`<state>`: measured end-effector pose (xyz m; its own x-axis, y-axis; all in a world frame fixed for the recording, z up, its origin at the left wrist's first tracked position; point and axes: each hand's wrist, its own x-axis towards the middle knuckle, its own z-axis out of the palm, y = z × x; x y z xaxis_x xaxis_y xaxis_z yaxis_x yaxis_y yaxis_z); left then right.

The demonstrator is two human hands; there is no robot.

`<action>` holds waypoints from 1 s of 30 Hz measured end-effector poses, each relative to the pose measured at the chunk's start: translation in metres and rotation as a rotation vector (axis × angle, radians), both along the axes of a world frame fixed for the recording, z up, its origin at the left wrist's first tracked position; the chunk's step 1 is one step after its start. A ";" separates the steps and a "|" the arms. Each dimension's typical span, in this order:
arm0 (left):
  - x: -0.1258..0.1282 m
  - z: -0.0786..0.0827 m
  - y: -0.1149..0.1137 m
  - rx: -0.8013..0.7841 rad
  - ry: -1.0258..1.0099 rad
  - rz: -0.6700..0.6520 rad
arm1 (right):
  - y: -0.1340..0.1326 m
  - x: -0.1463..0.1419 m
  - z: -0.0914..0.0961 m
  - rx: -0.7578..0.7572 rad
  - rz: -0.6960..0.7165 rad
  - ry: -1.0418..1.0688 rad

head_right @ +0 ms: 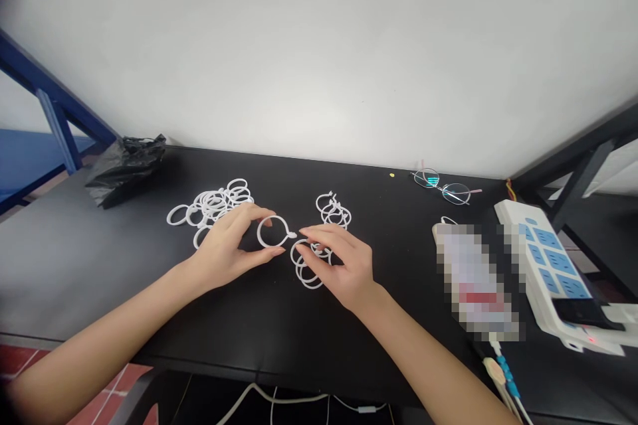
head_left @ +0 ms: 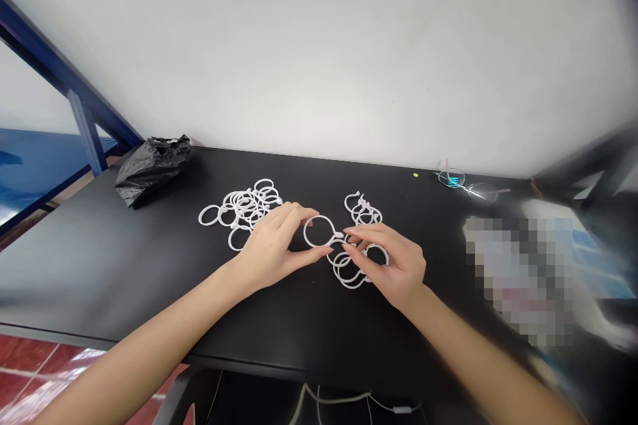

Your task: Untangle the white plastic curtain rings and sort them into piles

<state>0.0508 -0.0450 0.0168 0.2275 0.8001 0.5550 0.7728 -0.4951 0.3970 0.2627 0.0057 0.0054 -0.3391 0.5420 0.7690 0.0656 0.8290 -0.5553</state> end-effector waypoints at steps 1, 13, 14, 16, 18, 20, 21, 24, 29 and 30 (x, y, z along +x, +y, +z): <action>0.000 0.000 0.000 0.004 0.001 0.002 | 0.000 0.000 0.000 0.002 -0.008 -0.003; 0.002 0.000 0.000 0.011 0.041 -0.028 | -0.001 0.000 0.000 0.002 0.012 -0.064; 0.002 0.000 0.000 0.010 0.042 -0.034 | -0.001 0.000 0.000 -0.003 0.017 -0.070; 0.002 -0.002 0.000 0.005 0.040 -0.042 | -0.001 0.000 -0.002 -0.001 0.029 -0.078; 0.002 -0.002 0.000 0.005 0.036 -0.049 | -0.001 0.000 -0.003 0.005 0.042 -0.086; 0.003 -0.003 0.000 0.008 0.033 -0.059 | -0.001 0.000 -0.003 0.005 0.051 -0.092; 0.003 -0.003 0.000 0.011 0.031 -0.062 | -0.001 0.000 -0.003 0.004 0.053 -0.093; 0.004 -0.002 0.000 0.002 0.028 -0.067 | -0.001 0.000 -0.002 -0.001 0.051 -0.092; 0.005 -0.001 0.000 -0.025 0.023 -0.062 | -0.002 -0.001 -0.001 -0.005 0.039 -0.089; 0.005 -0.002 -0.001 -0.027 0.021 -0.061 | -0.001 -0.001 -0.001 -0.006 0.039 -0.092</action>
